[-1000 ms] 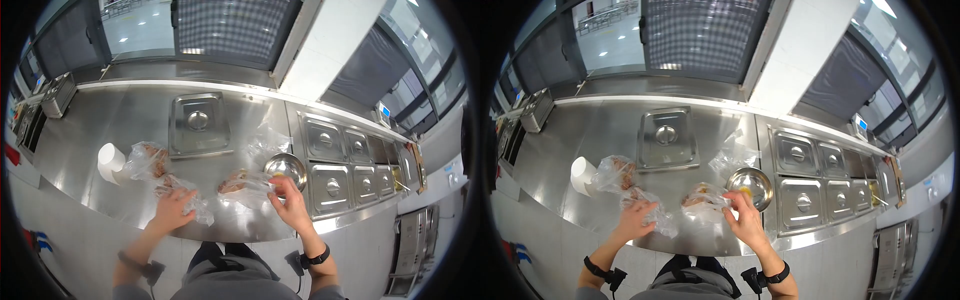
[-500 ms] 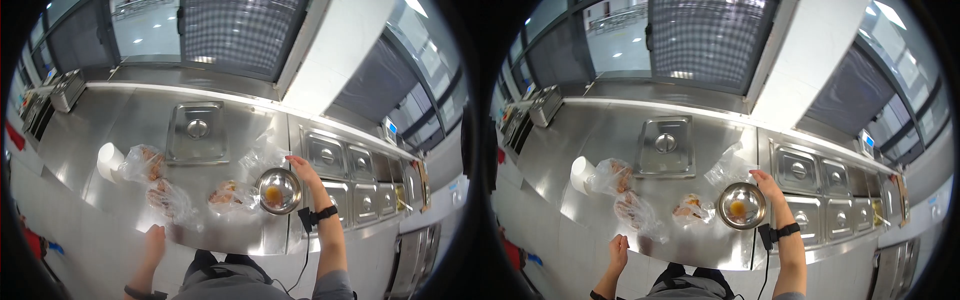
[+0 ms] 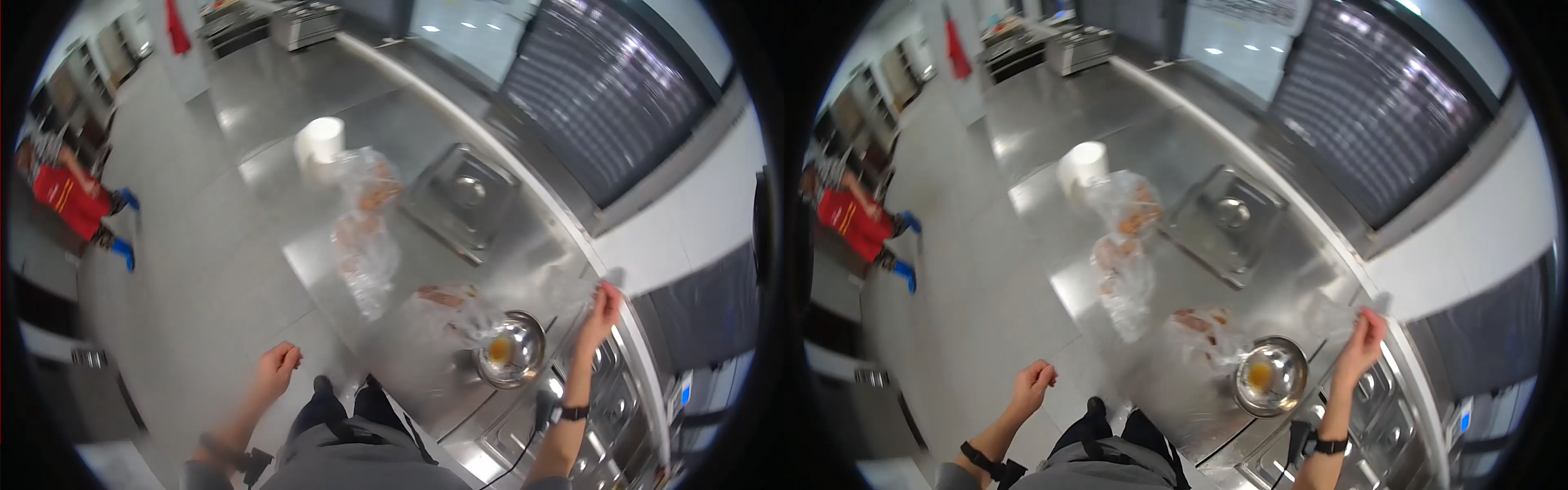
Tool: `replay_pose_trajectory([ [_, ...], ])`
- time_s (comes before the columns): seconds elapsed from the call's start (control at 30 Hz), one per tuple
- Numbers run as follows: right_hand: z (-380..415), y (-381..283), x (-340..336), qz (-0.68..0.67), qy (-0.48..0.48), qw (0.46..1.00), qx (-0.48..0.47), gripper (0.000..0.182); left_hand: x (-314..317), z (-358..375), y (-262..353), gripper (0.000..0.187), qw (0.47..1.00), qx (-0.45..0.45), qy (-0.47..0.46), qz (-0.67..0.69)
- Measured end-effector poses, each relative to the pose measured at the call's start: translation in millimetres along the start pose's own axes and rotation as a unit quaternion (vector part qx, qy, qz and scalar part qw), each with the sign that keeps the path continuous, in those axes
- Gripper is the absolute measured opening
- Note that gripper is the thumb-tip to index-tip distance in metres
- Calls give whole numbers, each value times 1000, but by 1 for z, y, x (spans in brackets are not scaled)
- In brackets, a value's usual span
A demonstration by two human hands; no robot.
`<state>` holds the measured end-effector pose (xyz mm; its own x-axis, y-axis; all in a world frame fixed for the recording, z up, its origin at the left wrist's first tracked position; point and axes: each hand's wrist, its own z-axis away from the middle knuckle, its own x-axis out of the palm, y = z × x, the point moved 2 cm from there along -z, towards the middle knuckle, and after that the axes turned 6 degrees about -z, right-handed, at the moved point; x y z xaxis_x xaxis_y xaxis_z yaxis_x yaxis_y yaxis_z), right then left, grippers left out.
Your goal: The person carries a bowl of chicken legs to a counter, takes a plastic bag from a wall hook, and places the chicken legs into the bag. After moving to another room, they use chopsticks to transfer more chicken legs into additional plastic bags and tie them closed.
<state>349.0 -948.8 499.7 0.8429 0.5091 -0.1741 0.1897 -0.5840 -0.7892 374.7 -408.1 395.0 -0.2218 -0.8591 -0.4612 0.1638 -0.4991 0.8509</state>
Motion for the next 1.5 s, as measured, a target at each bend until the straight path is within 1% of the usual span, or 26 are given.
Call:
replay_pose_trajectory([
  [0.1,21,-101,26,-41,-5,993,-114,5,2,31,-22,15,993,-30,6,118],
  [0.17,69,-153,47,-88,-67,988,-112,7,0,56,-40,12,977,-35,5,212],
  [0.2,101,-150,42,-53,-153,987,-20,13,-2,71,-65,22,972,-34,-34,231],
  [0.23,138,-192,77,-123,-306,939,-97,9,-11,87,-71,31,971,-14,-27,236],
  [0.27,174,-216,100,-243,-510,825,-15,16,-23,106,-68,40,971,4,-20,240],
  [0.3,213,-238,126,-243,-668,703,7,29,-35,124,-72,50,970,22,-15,243],
  [0.33,268,-249,153,-356,-709,606,58,38,-45,144,-88,76,965,36,-41,256],
  [0.37,322,-246,160,-292,-786,506,201,43,-55,166,-100,79,965,48,-5,256],
  [0.43,417,-233,164,-211,-863,354,293,45,-80,218,-113,84,962,65,67,258],
  [0.47,448,-250,161,-208,-877,301,312,46,-92,246,-121,83,958,38,70,276],
  [0.53,505,-277,157,-200,-894,194,351,48,-103,293,-163,73,980,39,7,196],
  [0.57,527,-284,157,-205,-902,201,321,47,-107,317,-184,68,987,37,-28,155],
  [0.6,549,-288,159,-213,-909,209,292,47,-104,341,-207,48,989,43,-24,136],
  [0.63,565,-293,161,-222,-913,220,262,46,-100,366,-232,44,977,-31,-2,213],
  [0.67,568,-312,170,-199,-905,199,319,49,-94,391,-254,39,952,-103,17,287],
  [0.7,576,-315,175,-189,-905,205,322,49,-92,408,-266,35,917,-171,33,358],
  [0.8,606,-309,183,-170,-900,228,330,51,-105,437,-284,29,796,-197,260,511],
  [0.9,624,-330,184,-135,-893,258,344,54,-132,455,-276,28,771,-242,308,501],
  [0.93,629,-327,183,-125,-904,235,334,54,-128,457,-279,26,807,-227,243,488],
  [1.0,638,-335,179,-127,-903,228,341,53,-114,461,-284,22,866,-192,110,449],
  [1.1,649,-340,180,-135,-902,233,337,51,-103,461,-282,13,861,-248,61,439],
  [1.13,652,-339,181,-138,-904,234,331,51,-104,463,-283,4,844,-259,85,461],
  [1.23,658,-340,188,-151,-907,258,296,50,-108,479,-292,11,823,-238,172,487],
  [1.37,691,-333,189,-210,-900,216,315,51,-120,510,-279,16,676,-248,309,621],
  [1.43,704,-352,184,-173,-896,189,364,53,-121,531,-273,19,719,-281,279,572],
  [1.5,721,-373,179,-177,-912,149,338,54,-117,551,-274,23,745,-294,252,543],
])
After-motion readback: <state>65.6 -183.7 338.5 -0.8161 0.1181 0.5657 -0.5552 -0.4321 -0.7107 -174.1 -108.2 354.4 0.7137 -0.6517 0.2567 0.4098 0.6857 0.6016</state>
